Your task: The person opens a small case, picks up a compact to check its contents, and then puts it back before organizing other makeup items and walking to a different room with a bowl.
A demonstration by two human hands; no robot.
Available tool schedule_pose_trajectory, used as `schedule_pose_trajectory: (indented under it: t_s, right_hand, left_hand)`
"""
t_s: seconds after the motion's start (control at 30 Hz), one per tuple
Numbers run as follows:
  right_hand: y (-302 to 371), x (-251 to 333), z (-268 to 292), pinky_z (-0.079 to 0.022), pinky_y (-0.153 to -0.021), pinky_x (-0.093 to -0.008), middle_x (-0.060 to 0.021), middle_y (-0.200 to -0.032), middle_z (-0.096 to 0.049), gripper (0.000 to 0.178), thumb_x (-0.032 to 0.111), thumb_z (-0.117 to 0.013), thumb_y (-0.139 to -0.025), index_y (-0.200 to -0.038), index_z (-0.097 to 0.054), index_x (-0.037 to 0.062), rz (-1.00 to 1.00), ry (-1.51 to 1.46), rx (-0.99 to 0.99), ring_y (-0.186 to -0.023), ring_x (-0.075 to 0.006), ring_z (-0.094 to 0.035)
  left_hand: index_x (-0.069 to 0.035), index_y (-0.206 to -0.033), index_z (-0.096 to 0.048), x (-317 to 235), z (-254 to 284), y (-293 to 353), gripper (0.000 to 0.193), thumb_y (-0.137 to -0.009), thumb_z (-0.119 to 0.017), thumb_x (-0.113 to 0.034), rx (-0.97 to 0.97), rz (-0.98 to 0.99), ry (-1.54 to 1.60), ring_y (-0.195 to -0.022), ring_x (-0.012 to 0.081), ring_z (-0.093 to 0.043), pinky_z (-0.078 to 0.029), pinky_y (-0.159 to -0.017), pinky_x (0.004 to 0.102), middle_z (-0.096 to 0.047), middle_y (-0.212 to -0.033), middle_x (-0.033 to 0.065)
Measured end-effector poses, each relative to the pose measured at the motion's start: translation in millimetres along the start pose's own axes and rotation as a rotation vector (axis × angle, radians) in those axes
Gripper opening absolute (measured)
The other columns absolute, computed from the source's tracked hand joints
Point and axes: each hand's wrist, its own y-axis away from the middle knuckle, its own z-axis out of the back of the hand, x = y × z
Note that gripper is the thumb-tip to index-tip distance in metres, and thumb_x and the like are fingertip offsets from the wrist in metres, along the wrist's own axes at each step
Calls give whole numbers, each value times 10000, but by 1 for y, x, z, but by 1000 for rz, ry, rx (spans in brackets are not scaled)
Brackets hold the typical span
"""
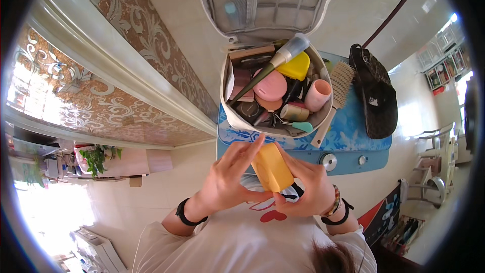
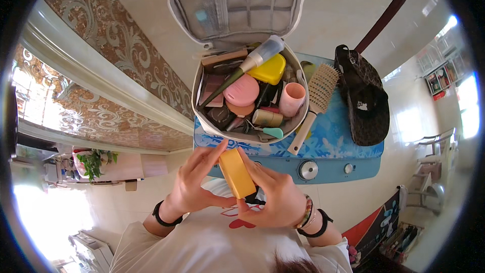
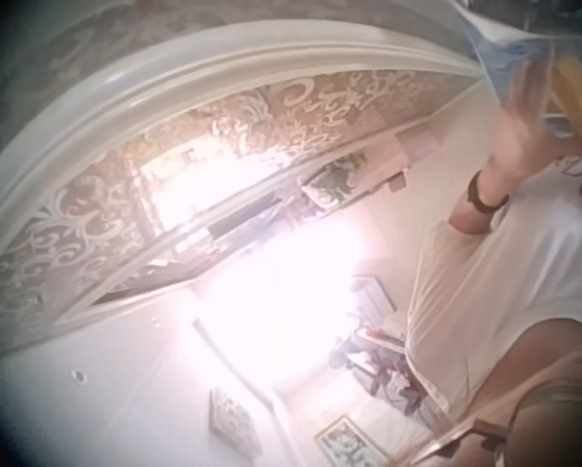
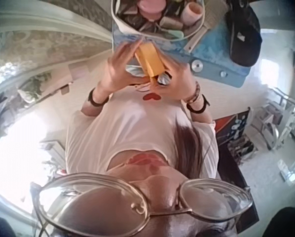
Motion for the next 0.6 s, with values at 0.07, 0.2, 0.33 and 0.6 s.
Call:
schedule_pose_trajectory:
  t_s: [0.07, 0.2, 0.33, 0.6]
  right_hand:
    - [0, -5, 5, -519, -853, -314, -255, -1234, -570, 756, 76, -686, -687, -1373, -399, -59, 44, -34, 42, -1010, -320, -657]
    - [2, -6, 3, -521, -862, -324, -248, -1256, -563, 728, 55, -679, -692, -1364, -421, -51, 14, -85, 16, -1015, -302, -662]
    - [2, -7, 5, -520, -878, -335, -241, -1286, -546, 710, 34, -675, -691, -1356, -440, -44, 53, -122, 14, -1026, -294, -660]
    - [2, -10, 6, -489, -937, -354, -244, -1303, -532, 706, 20, -658, -691, -1359, -436, -44, 100, -85, 8, -1131, -343, -592]
  left_hand:
    - [-29, -1407, -409, 1, 1, -1, 997, -547, -886, -191, -8, -13, 28, -909, 249, -616, -540, -758, 338, -548, -1069, 118]
    - [-30, -1411, -407, 3, 2, -2, 1017, -533, -895, -190, -13, -7, 24, -910, 243, -616, -538, -759, 337, -559, -1072, 114]
    - [-21, -1407, -412, 3, 1, -2, 1037, -515, -906, -207, -29, -23, 28, -913, 245, -615, -539, -747, 335, -577, -1066, 117]
    - [-8, -1396, -420, 4, -2, -7, 1014, -524, -901, -200, -50, -46, 14, -923, 252, -614, -546, -732, 340, -576, -1079, 127]
